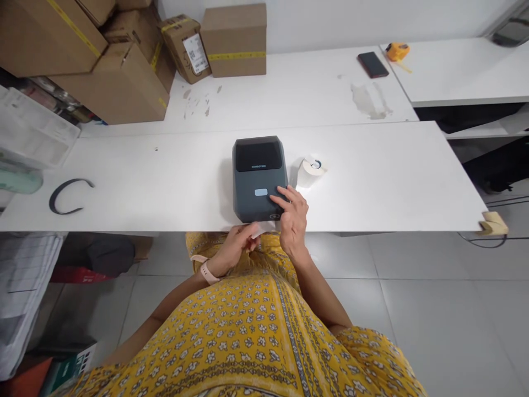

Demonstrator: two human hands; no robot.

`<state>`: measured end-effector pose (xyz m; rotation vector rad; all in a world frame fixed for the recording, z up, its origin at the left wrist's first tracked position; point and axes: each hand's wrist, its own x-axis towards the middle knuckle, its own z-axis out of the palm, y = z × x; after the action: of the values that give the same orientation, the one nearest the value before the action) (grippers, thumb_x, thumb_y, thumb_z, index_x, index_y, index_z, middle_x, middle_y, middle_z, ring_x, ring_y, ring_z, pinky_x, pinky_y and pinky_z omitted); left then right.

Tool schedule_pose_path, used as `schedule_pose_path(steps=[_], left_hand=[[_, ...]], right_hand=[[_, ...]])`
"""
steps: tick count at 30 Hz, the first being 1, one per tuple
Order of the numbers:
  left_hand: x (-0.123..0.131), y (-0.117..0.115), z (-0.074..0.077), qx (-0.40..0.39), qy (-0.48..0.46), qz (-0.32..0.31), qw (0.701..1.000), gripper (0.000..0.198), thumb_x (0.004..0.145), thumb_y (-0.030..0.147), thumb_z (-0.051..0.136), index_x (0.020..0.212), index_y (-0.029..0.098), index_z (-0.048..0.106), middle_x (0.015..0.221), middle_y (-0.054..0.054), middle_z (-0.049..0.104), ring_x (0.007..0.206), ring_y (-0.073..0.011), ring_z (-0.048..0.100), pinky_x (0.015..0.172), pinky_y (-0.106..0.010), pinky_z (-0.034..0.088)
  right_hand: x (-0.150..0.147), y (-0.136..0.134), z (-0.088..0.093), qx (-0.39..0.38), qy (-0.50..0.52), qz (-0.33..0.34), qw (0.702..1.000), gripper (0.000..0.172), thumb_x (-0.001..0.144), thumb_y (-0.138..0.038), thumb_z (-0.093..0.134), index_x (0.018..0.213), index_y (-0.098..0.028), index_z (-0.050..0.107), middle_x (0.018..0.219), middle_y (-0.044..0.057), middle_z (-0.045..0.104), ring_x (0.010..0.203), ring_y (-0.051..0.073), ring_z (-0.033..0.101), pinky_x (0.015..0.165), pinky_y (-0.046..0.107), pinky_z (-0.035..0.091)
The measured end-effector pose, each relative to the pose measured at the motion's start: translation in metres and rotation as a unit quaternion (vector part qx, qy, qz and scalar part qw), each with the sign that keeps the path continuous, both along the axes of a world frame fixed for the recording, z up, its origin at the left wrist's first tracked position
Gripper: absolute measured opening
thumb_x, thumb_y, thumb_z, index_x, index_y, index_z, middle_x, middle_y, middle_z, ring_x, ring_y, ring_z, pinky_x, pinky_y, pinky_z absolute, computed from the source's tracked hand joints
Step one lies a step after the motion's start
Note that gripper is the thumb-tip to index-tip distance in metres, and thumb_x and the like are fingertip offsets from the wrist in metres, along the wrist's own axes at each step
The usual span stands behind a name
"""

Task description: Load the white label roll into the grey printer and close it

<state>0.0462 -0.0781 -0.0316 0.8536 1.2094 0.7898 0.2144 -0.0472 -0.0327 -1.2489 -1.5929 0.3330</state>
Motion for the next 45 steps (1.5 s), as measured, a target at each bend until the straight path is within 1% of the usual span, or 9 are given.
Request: schedule_pose_path(steps=[6, 11, 17, 22, 25, 28, 33, 40, 45], left_hand=[[0.024, 0.007, 0.004, -0.028, -0.047, 0.066, 0.996, 0.047, 0.067, 0.061, 0.083, 0.066, 0.016, 0.067, 0.058, 0.001, 0.062, 0.049, -0.0079, 0.048, 0.051, -0.024, 0.034], [0.024, 0.005, -0.005, 0.037, -0.013, 0.078, 0.996, 0.045, 0.071, 0.058, 0.08, 0.061, 0.017, 0.067, 0.055, 0.001, 0.061, 0.052, -0.0103, 0.051, 0.057, -0.027, 0.042], [0.005, -0.001, -0.009, 0.078, 0.018, 0.008, 0.997, 0.042, 0.088, 0.053, 0.065, 0.063, 0.019, 0.062, 0.061, 0.001, 0.06, 0.061, -0.0135, 0.055, 0.064, -0.029, 0.045], [-0.02, -0.006, -0.012, 0.239, 0.142, 0.208, 0.938, 0.041, 0.099, 0.047, 0.055, 0.067, 0.021, 0.053, 0.065, 0.003, 0.05, 0.064, -0.0129, 0.049, 0.063, -0.027, 0.044], [-0.022, 0.001, -0.014, 0.346, 0.19, 0.259, 0.881, 0.028, 0.101, 0.047, 0.054, 0.096, 0.022, 0.067, 0.105, -0.006, 0.069, 0.099, -0.0195, 0.065, 0.086, -0.034, 0.055], [-0.017, 0.007, -0.011, 0.387, 0.217, 0.198, 0.874, 0.042, 0.106, 0.044, 0.049, 0.143, 0.025, 0.057, 0.156, -0.012, 0.054, 0.145, -0.0265, 0.051, 0.119, -0.048, 0.045], [-0.009, 0.01, -0.001, 0.412, 0.19, 0.162, 0.876, 0.049, 0.109, 0.041, 0.043, 0.157, 0.029, 0.05, 0.163, -0.008, 0.05, 0.154, -0.0258, 0.044, 0.129, -0.047, 0.037], [-0.019, 0.063, 0.027, 0.438, 0.043, 0.238, 0.866, 0.046, 0.107, 0.051, 0.045, 0.146, 0.03, 0.058, 0.143, -0.007, 0.068, 0.139, -0.0253, 0.063, 0.119, -0.044, 0.049], [-0.031, 0.113, 0.017, 0.374, 0.128, 0.255, 0.883, 0.043, 0.097, 0.045, 0.064, 0.136, 0.025, 0.06, 0.139, -0.012, 0.069, 0.128, -0.0265, 0.067, 0.107, -0.043, 0.054]], right_hand=[[0.004, 0.0, -0.004, -0.007, -0.017, 0.013, 1.0, 0.047, 0.107, -0.038, 0.029, 0.128, -0.035, 0.07, 0.143, 0.002, 0.069, 0.146, 0.027, 0.053, 0.124, 0.056, 0.037], [0.004, 0.002, 0.001, -0.004, -0.064, -0.008, 0.998, 0.044, 0.107, -0.037, 0.03, 0.128, -0.038, 0.069, 0.139, 0.001, 0.069, 0.143, 0.026, 0.055, 0.127, 0.057, 0.03], [-0.005, 0.012, 0.01, -0.002, -0.191, -0.023, 0.981, 0.04, 0.106, -0.043, 0.037, 0.13, -0.044, 0.069, 0.151, -0.001, 0.061, 0.151, 0.031, 0.044, 0.129, 0.061, 0.018], [-0.01, 0.017, 0.014, -0.02, -0.201, -0.032, 0.979, 0.037, 0.107, -0.04, 0.04, 0.122, -0.043, 0.074, 0.153, -0.002, 0.062, 0.156, 0.033, 0.038, 0.129, 0.067, 0.013], [-0.008, 0.018, 0.015, -0.038, -0.188, -0.023, 0.981, 0.035, 0.107, -0.041, 0.042, 0.119, -0.041, 0.074, 0.151, -0.002, 0.063, 0.158, 0.034, 0.036, 0.129, 0.069, 0.011], [-0.001, 0.013, 0.012, -0.06, -0.142, 0.027, 0.988, 0.037, 0.107, -0.049, 0.041, 0.129, -0.04, 0.068, 0.162, 0.0, 0.053, 0.161, 0.034, 0.032, 0.13, 0.068, 0.017], [0.012, 0.004, 0.009, -0.084, -0.027, 0.069, 0.994, 0.058, 0.107, -0.062, 0.024, 0.161, -0.045, 0.034, 0.175, 0.003, 0.033, 0.162, 0.032, 0.031, 0.131, 0.067, 0.022], [0.018, 0.061, 0.053, 0.019, -0.022, 0.113, 0.993, 0.071, 0.102, -0.074, 0.016, 0.165, -0.043, 0.026, 0.175, -0.001, 0.032, 0.161, 0.035, 0.031, 0.131, 0.068, 0.023], [0.015, 0.129, 0.1, 0.064, -0.034, 0.135, 0.988, 0.073, 0.099, -0.078, 0.014, 0.164, -0.046, 0.026, 0.172, -0.003, 0.036, 0.154, 0.032, 0.044, 0.126, 0.057, 0.039]])
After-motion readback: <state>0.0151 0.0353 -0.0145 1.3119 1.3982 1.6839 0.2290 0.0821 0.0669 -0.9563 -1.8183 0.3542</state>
